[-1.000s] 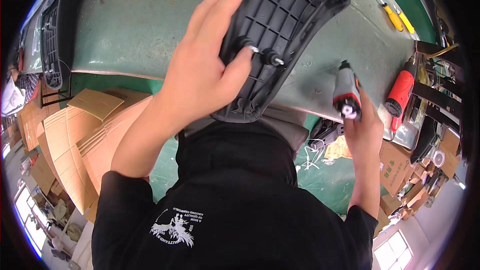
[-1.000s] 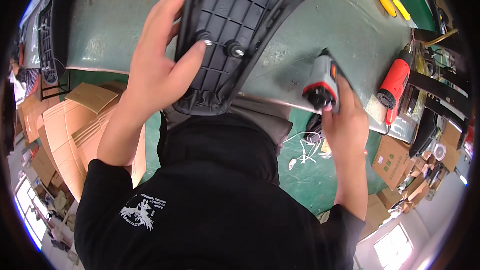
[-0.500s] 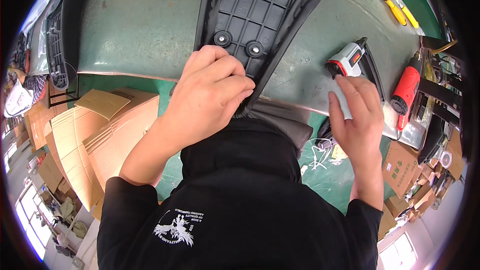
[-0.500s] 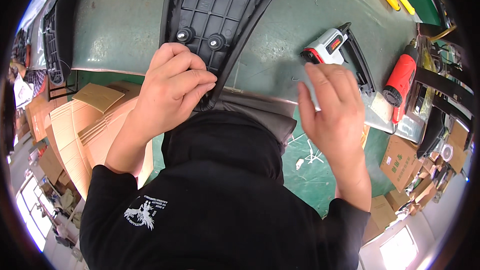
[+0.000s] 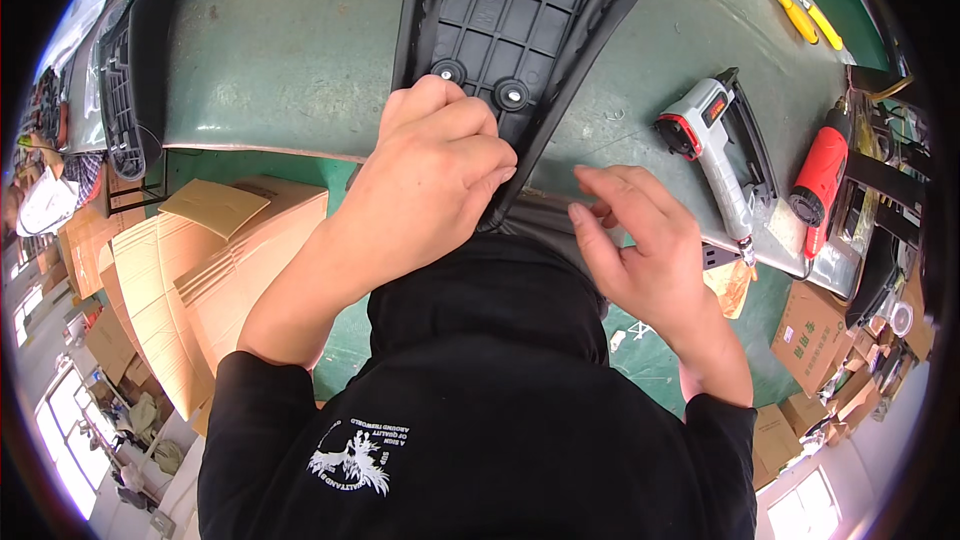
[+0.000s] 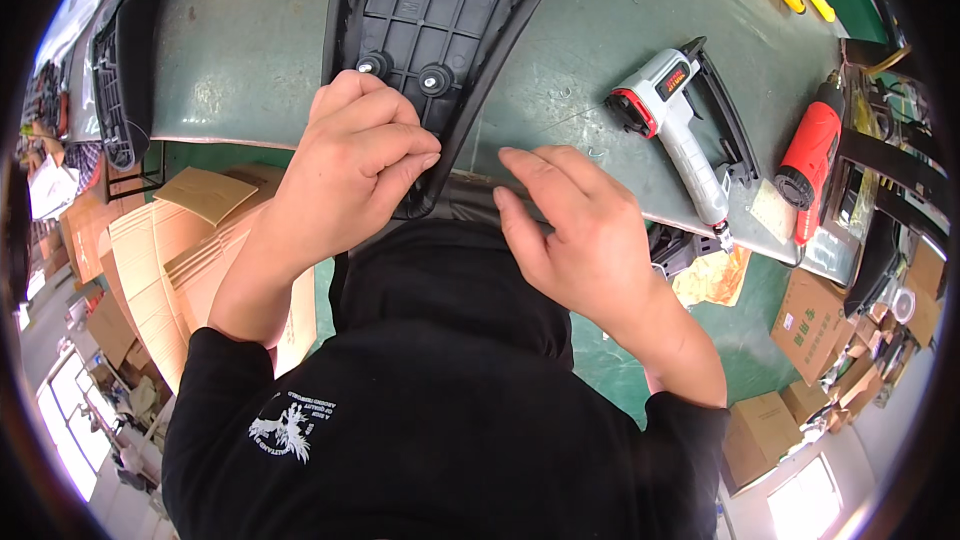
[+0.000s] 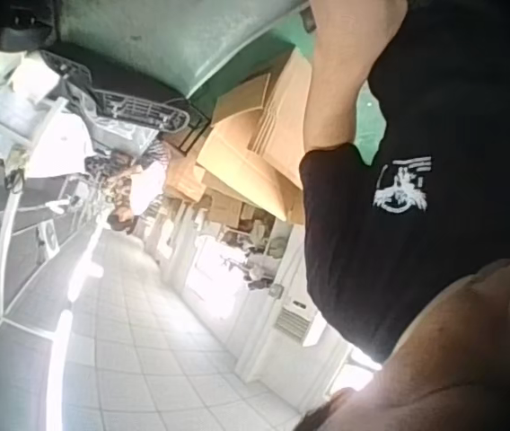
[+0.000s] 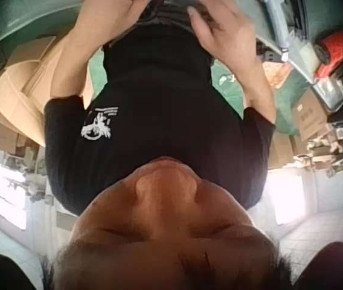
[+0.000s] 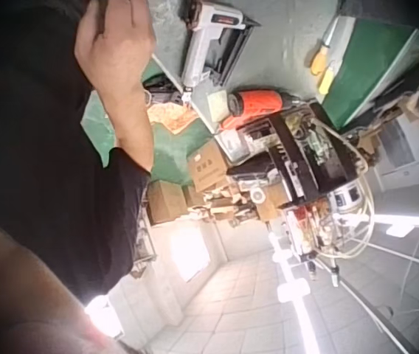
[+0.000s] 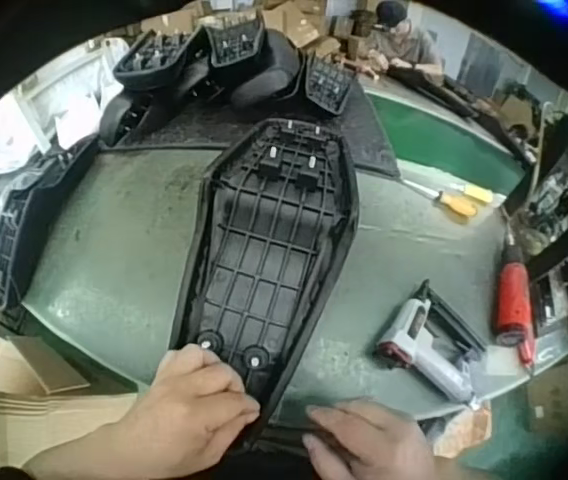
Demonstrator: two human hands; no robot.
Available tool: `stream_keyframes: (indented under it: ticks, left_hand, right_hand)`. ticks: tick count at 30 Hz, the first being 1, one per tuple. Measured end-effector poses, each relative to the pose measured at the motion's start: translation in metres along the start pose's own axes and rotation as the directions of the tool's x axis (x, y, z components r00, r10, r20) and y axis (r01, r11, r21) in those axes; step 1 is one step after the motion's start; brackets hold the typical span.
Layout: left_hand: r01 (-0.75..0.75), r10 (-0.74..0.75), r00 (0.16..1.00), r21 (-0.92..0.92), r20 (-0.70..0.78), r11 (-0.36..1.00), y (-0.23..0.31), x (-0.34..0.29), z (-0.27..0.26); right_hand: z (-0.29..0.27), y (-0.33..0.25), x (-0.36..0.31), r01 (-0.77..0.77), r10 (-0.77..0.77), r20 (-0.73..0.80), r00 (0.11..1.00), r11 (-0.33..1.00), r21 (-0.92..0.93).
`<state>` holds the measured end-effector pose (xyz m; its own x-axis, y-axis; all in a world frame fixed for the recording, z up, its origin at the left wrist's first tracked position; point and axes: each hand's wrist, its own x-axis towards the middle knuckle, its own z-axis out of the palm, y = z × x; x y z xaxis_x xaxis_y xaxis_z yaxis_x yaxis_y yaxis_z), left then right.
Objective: Assembling vehicle seats by stretching and stapling a cover onto a plastic base and securing components with a screwdriver.
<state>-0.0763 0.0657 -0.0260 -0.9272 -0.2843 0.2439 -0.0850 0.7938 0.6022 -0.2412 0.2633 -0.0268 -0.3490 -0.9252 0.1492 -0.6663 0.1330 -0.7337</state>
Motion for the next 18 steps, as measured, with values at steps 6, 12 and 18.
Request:
stream_keyframes:
  ticks: [6, 12, 18]
  left_hand:
    - [-0.014, 0.016, 1.000, 0.051, -0.024, 0.999, -0.004, -0.004, 0.009]
    - [0.023, -0.022, 0.995, 0.010, -0.101, 1.000, 0.001, -0.020, 0.010]
    - [-0.014, 0.010, 0.994, -0.038, -0.106, 0.999, 0.003, -0.036, 0.010]
  right_hand:
    - [0.010, -0.005, 0.005, 0.010, -0.011, 0.024, 1.000, 0.999, 0.034]
    - [0.019, -0.010, 0.001, -0.018, 0.015, 0.027, 1.000, 0.994, 0.111]
    - [0.022, -0.008, 0.004, 0.153, -0.153, 0.035, 0.988, 0.988, -0.021]
